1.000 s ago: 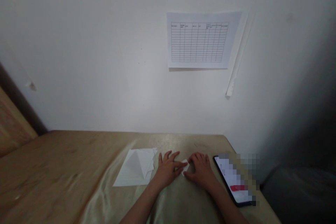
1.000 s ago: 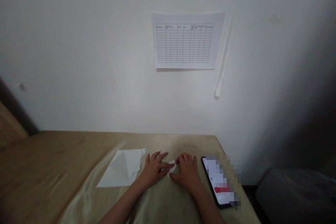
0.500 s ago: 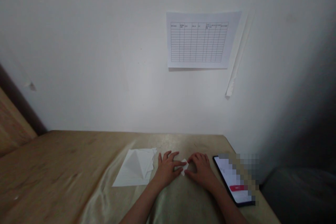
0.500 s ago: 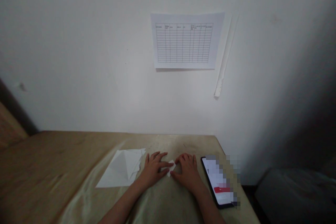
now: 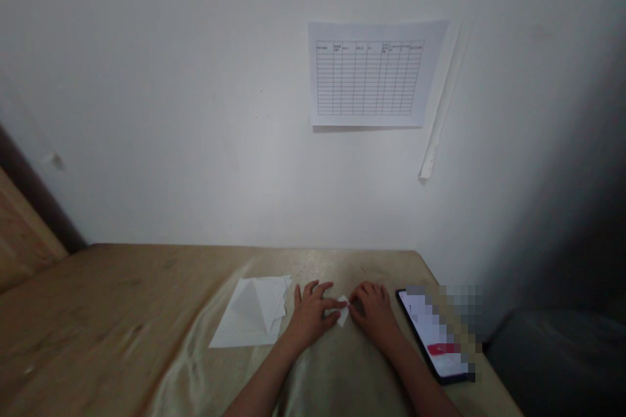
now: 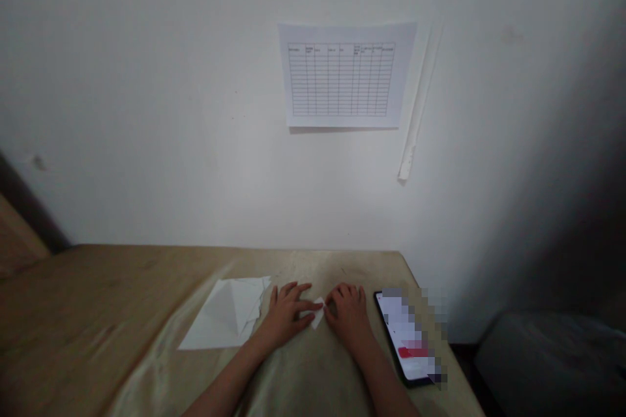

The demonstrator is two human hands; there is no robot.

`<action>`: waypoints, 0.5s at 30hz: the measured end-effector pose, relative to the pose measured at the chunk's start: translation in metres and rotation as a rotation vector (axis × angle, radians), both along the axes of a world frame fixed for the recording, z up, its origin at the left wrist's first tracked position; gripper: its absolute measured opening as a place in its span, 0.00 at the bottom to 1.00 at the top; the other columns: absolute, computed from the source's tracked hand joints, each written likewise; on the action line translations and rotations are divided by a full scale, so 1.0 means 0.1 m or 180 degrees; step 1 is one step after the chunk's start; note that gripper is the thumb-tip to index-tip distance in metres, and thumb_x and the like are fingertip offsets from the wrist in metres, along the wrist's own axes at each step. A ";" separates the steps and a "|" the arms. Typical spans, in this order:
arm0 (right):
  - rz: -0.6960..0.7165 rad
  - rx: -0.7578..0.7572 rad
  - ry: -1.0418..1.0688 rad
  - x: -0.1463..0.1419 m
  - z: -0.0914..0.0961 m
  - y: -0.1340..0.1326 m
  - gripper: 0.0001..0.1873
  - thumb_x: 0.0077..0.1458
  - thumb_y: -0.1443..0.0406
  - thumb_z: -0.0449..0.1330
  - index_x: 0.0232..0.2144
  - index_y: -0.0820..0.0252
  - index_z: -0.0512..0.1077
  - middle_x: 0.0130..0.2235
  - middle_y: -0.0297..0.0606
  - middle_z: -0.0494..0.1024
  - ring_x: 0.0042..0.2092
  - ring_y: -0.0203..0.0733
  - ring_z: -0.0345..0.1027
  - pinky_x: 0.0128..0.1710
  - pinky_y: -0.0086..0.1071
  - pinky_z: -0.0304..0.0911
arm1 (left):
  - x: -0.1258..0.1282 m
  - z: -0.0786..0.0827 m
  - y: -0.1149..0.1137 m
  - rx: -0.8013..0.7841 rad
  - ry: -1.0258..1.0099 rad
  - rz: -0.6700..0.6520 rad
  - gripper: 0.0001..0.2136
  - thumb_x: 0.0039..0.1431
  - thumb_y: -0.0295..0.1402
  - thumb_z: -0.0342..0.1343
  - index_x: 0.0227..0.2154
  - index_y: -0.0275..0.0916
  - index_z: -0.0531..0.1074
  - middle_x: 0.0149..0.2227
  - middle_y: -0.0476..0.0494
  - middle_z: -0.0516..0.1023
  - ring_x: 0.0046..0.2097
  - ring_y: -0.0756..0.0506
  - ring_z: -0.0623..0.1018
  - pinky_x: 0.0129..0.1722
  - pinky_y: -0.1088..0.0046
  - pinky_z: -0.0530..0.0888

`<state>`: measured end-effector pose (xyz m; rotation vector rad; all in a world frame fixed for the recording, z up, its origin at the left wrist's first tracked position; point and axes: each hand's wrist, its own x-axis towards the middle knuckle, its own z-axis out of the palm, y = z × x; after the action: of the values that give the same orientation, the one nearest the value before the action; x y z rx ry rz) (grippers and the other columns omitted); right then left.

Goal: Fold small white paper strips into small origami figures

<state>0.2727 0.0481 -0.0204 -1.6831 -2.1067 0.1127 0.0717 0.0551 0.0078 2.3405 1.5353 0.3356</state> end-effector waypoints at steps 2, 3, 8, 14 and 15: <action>-0.0067 0.0032 -0.0069 -0.01 -0.02 0.03 0.06 0.61 0.62 0.58 0.39 0.52 0.74 0.47 0.37 0.77 0.53 0.49 0.66 0.61 0.48 0.50 | 0.00 -0.01 0.01 -0.0014 0.0011 0.0004 0.15 0.62 0.42 0.59 0.50 0.68 0.76 0.67 0.54 0.64 0.70 0.31 0.56 0.66 0.32 0.42; -0.0096 0.0046 -0.0095 -0.02 -0.04 0.04 0.06 0.62 0.63 0.57 0.39 0.52 0.74 0.47 0.38 0.77 0.53 0.49 0.66 0.61 0.48 0.50 | 0.00 -0.01 0.01 -0.0020 0.0014 0.0009 0.15 0.62 0.41 0.60 0.50 0.68 0.76 0.67 0.55 0.64 0.70 0.31 0.56 0.66 0.32 0.42; -0.0143 0.0073 -0.0151 -0.03 -0.08 0.08 0.06 0.63 0.64 0.56 0.39 0.52 0.74 0.47 0.38 0.77 0.53 0.50 0.66 0.60 0.48 0.51 | 0.00 -0.04 0.03 -0.0004 -0.0024 0.0017 0.15 0.61 0.40 0.60 0.49 0.68 0.76 0.67 0.55 0.65 0.69 0.31 0.56 0.66 0.31 0.42; -0.0149 0.0119 -0.0098 -0.01 -0.07 0.08 0.07 0.65 0.65 0.54 0.39 0.53 0.73 0.46 0.37 0.77 0.52 0.48 0.66 0.60 0.47 0.51 | 0.01 -0.06 0.01 0.0088 -0.0076 0.0086 0.15 0.59 0.40 0.62 0.48 0.67 0.77 0.68 0.55 0.64 0.70 0.30 0.56 0.65 0.31 0.42; -0.0118 0.0111 -0.0060 -0.01 -0.06 0.07 0.08 0.65 0.65 0.54 0.39 0.53 0.73 0.46 0.37 0.77 0.52 0.48 0.66 0.60 0.47 0.51 | 0.02 -0.06 0.01 0.0120 -0.0070 0.0122 0.15 0.58 0.40 0.63 0.48 0.67 0.78 0.68 0.54 0.64 0.70 0.30 0.56 0.65 0.30 0.42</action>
<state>0.2720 0.0555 -0.0267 -1.7083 -2.0778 0.0487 0.0732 0.0558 0.0020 2.3303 1.5784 0.4016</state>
